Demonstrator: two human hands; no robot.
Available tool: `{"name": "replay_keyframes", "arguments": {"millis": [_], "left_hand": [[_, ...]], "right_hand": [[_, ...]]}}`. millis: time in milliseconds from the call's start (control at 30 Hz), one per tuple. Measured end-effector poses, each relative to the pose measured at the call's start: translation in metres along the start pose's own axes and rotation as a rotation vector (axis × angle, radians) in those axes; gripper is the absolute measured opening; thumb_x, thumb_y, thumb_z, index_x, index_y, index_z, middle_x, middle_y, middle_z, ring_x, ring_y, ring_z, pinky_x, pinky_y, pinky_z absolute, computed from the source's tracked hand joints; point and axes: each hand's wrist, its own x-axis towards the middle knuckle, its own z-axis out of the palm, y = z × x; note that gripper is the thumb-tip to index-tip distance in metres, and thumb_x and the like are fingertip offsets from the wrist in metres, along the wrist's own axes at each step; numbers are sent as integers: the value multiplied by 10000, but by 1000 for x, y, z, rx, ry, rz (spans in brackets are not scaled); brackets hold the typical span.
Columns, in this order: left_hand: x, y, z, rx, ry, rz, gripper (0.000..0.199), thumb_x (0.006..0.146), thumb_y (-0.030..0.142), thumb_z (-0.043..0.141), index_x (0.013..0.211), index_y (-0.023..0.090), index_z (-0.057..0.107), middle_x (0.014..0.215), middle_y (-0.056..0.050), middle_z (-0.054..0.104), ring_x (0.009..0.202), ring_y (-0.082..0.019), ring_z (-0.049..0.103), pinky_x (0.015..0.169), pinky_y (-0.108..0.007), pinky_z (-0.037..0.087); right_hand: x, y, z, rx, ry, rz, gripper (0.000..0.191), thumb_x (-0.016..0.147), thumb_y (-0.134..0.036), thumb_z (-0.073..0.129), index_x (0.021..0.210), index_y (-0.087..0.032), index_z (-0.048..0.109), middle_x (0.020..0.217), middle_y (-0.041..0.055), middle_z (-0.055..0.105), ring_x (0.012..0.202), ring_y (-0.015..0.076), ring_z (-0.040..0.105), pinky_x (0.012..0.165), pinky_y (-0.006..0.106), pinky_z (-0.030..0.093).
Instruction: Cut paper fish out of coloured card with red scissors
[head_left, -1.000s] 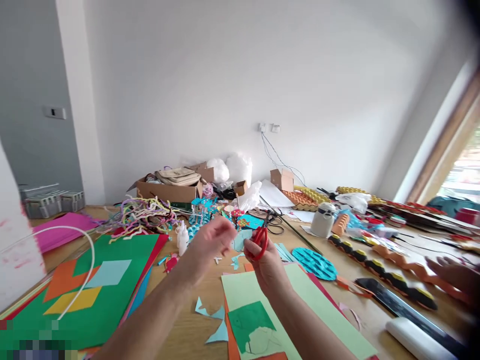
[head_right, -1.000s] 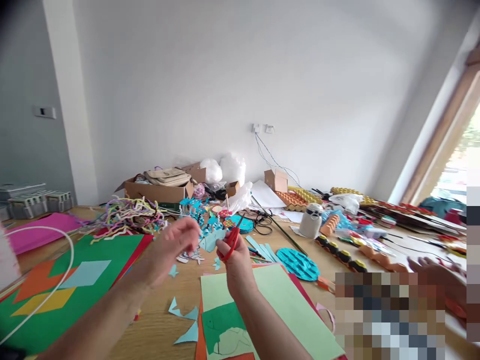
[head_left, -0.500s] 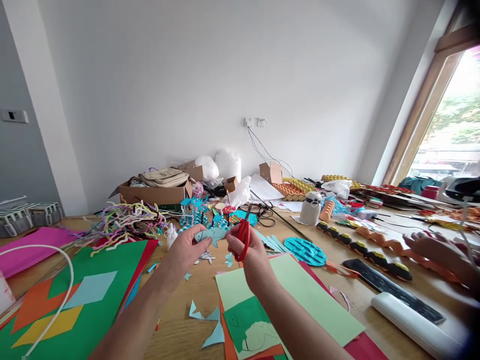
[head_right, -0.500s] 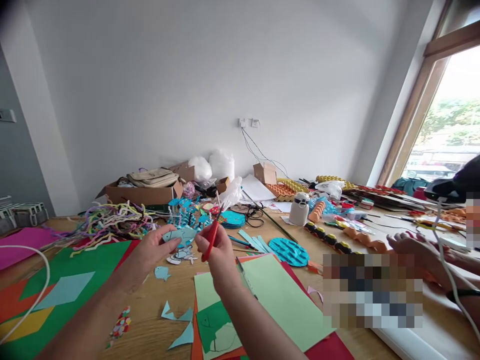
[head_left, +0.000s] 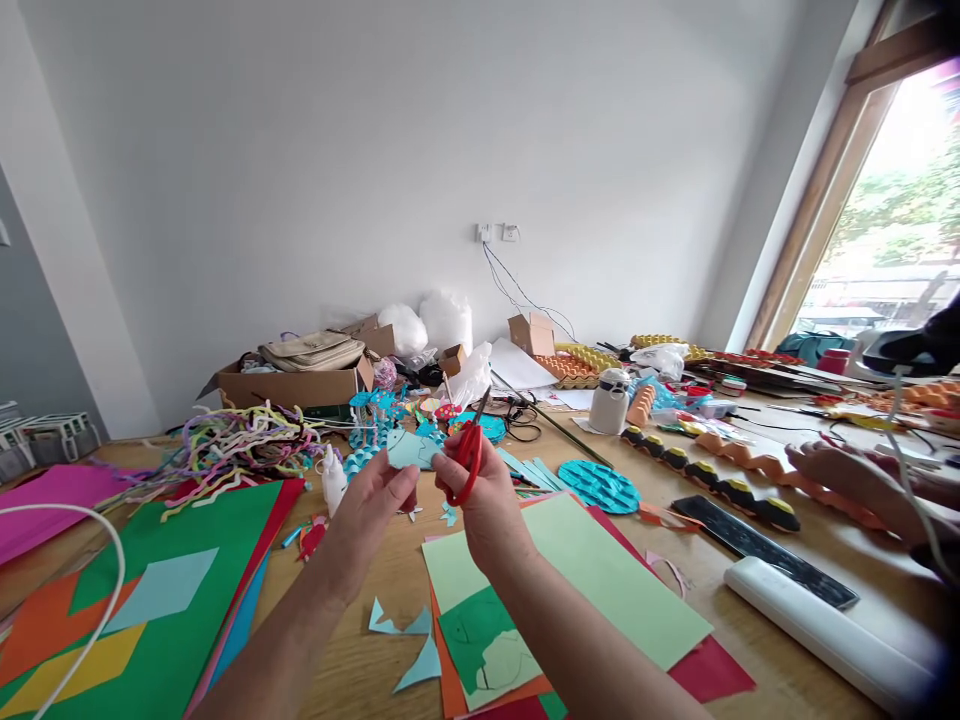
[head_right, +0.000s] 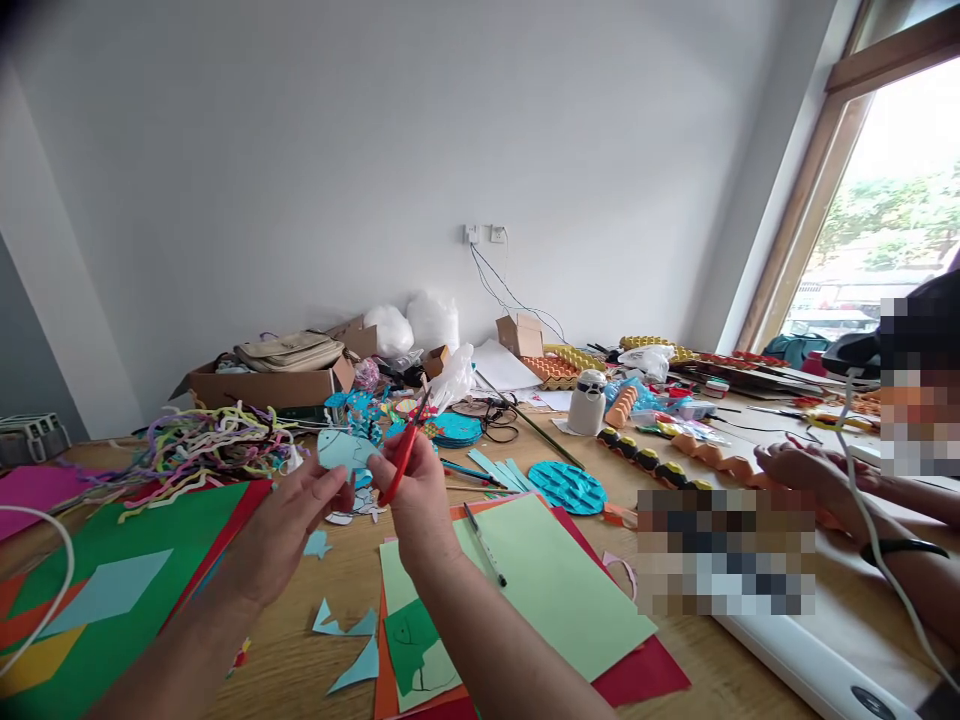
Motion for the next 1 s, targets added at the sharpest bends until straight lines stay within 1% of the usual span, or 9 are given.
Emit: {"name": "replay_keyframes", "arguments": {"millis": [133, 233, 333, 367, 500, 600, 700, 833, 1000], "left_hand": [[2, -5, 4, 1, 145, 16, 157, 684, 330, 618, 636, 183, 586, 584, 33, 540, 592, -130, 469, 584, -236, 390], [5, -10, -2, -3, 163, -4, 169, 670, 314, 626, 583, 178, 575, 584, 25, 565, 590, -133, 485, 585, -245, 401], [6, -10, -8, -24, 214, -5, 196, 682, 302, 626, 547, 180, 554, 555, 30, 556, 581, -126, 492, 589, -242, 417], [6, -9, -9, -55, 228, 2, 181, 683, 296, 628, 560, 182, 558, 551, 35, 552, 575, -124, 496, 585, -242, 425], [3, 1, -6, -223, 260, 15, 125, 655, 270, 653, 607, 190, 570, 561, 45, 555, 554, -125, 519, 501, -227, 440], [1, 4, 0, -267, 261, -23, 125, 649, 270, 659, 609, 179, 583, 576, 35, 583, 547, -120, 535, 478, -217, 451], [0, 2, 4, -268, 262, -40, 133, 656, 282, 658, 620, 169, 598, 581, 28, 603, 536, -115, 540, 499, -225, 474], [-2, -1, 6, -244, 299, -75, 158, 628, 300, 679, 639, 158, 609, 575, 14, 619, 548, -134, 560, 516, -252, 497], [-4, 0, 9, -235, 265, -81, 157, 631, 294, 678, 626, 154, 607, 560, 16, 614, 529, -128, 551, 502, -248, 496]], "right_hand": [[-4, 1, 7, 3, -43, 56, 299, 600, -268, 714, 775, -172, 491, 614, -65, 485, 517, 71, 444, 506, 202, 359], [-8, 0, 8, -20, -67, 66, 297, 619, -289, 703, 785, -171, 486, 627, -55, 505, 530, 76, 455, 515, 200, 361], [-17, -3, 4, -129, -141, 108, 209, 734, -340, 592, 736, -168, 473, 633, -25, 527, 545, 90, 468, 511, 205, 354], [-21, -3, 2, -176, -180, 134, 219, 765, -359, 548, 702, -167, 463, 621, -19, 521, 541, 93, 466, 509, 209, 354], [-40, -1, -4, -326, -292, 218, 245, 795, -369, 478, 653, -172, 444, 567, -30, 458, 526, 93, 438, 508, 210, 356], [-49, 4, -5, -374, -342, 248, 218, 796, -342, 451, 654, -180, 423, 547, -42, 424, 509, 88, 421, 491, 201, 352], [-52, 5, -4, -381, -352, 257, 226, 795, -336, 443, 635, -184, 392, 548, -46, 406, 508, 84, 422, 483, 193, 353], [-53, 4, -4, -393, -347, 244, 241, 802, -334, 440, 622, -184, 386, 522, -49, 411, 491, 78, 420, 471, 181, 336], [-54, 6, -6, -387, -331, 227, 254, 816, -339, 431, 618, -185, 398, 484, -52, 417, 460, 72, 395, 449, 175, 313]]}}
